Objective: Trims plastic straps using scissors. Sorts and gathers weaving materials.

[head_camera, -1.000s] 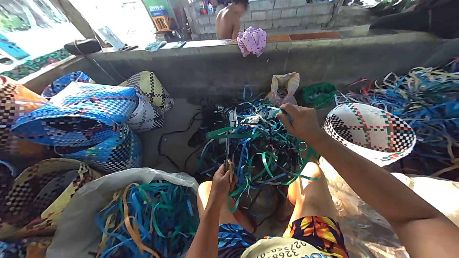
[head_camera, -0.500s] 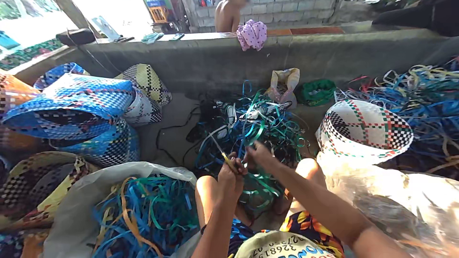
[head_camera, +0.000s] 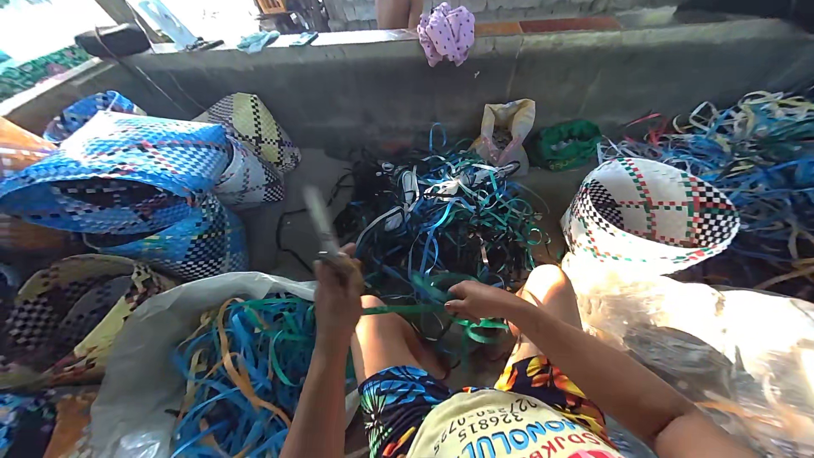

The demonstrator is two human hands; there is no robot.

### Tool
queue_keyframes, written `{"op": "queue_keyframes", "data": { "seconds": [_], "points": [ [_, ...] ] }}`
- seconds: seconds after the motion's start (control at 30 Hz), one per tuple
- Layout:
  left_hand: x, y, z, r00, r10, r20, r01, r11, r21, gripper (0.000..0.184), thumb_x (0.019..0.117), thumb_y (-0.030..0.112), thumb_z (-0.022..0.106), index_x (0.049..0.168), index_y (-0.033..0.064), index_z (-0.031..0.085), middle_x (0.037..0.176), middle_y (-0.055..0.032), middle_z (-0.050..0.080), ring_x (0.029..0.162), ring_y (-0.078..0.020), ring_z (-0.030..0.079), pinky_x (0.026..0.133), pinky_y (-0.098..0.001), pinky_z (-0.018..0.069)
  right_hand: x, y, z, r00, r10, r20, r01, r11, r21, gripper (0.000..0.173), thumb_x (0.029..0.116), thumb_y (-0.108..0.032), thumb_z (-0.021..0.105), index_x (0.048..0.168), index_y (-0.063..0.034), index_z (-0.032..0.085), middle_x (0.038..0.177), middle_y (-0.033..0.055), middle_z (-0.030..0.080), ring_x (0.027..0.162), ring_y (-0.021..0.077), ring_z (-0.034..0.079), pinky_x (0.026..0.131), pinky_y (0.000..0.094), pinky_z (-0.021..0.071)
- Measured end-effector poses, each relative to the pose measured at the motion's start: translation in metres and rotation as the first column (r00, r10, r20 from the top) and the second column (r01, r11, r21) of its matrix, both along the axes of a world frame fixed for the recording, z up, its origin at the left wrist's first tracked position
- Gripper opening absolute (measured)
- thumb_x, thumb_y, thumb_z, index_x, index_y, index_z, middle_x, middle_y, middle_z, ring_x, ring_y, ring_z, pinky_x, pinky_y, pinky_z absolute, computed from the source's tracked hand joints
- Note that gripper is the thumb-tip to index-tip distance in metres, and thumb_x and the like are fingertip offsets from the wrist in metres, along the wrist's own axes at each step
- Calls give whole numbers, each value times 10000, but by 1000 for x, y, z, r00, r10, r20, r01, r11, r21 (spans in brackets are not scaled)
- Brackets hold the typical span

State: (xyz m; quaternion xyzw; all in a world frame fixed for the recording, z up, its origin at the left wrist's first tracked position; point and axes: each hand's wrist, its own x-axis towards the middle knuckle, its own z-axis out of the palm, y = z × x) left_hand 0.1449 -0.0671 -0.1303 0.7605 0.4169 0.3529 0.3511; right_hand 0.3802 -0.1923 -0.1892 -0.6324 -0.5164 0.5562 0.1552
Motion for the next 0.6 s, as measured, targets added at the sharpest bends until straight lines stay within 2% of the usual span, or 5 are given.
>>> {"op": "queue_keyframes", "data": {
  "seconds": [0.13, 0.27, 0.37, 0.47, 0.6],
  "points": [
    [15, -54, 13, 749, -513, -419, 419, 857, -301, 431, 986, 183, 612, 1365, 4, 513, 1137, -163, 680, 1005, -270, 689, 912, -491, 555, -15, -2, 15, 992, 118, -36, -120, 992, -42, 330, 1088, -273, 517, 1145, 35, 622, 776, 90, 588, 620, 155, 553, 631, 351, 509],
    [22, -72, -8, 569, -694, -442, 606, 717, -345, 437, 1002, 295, 627, 1295, -22, 555, 1156, -215, 651, 1095, -350, 651, 969, -522, 518, -13, -10, 36, 971, 205, -122, -201, 979, 44, 159, 993, -120, 627, 1019, 34, 653, 713, 53, 601, 589, 111, 568, 594, 317, 519],
    [19, -78, -3, 605, -685, -407, 626, 724, -288, 404, 1010, 275, 620, 1253, -42, 560, 1092, -231, 656, 1034, -371, 665, 919, -532, 530, -16, -11, 70, 975, 217, -43, -217, 976, 14, 132, 983, -60, 631, 1049, 52, 650, 753, 64, 608, 622, 109, 568, 633, 305, 515],
    [10, -76, 9, 707, -625, -329, 588, 779, -217, 404, 977, 216, 656, 1255, -58, 554, 1054, -232, 678, 994, -367, 684, 892, -534, 543, -17, -18, 81, 996, 86, 26, -90, 946, 312, 231, 925, -74, 700, 1130, 33, 686, 974, 71, 699, 856, 65, 642, 833, 284, 555],
    [-41, -62, 22, 955, -282, -95, 281, 959, -24, 395, 927, 119, 667, 1237, -105, 566, 971, -206, 695, 899, -275, 696, 841, -439, 572, -5, -10, 79, 974, -182, 131, -4, 570, 822, 379, 999, -279, 603, 1233, 13, 664, 1248, 169, 667, 1169, 209, 638, 1011, 398, 537]
  ]
}}
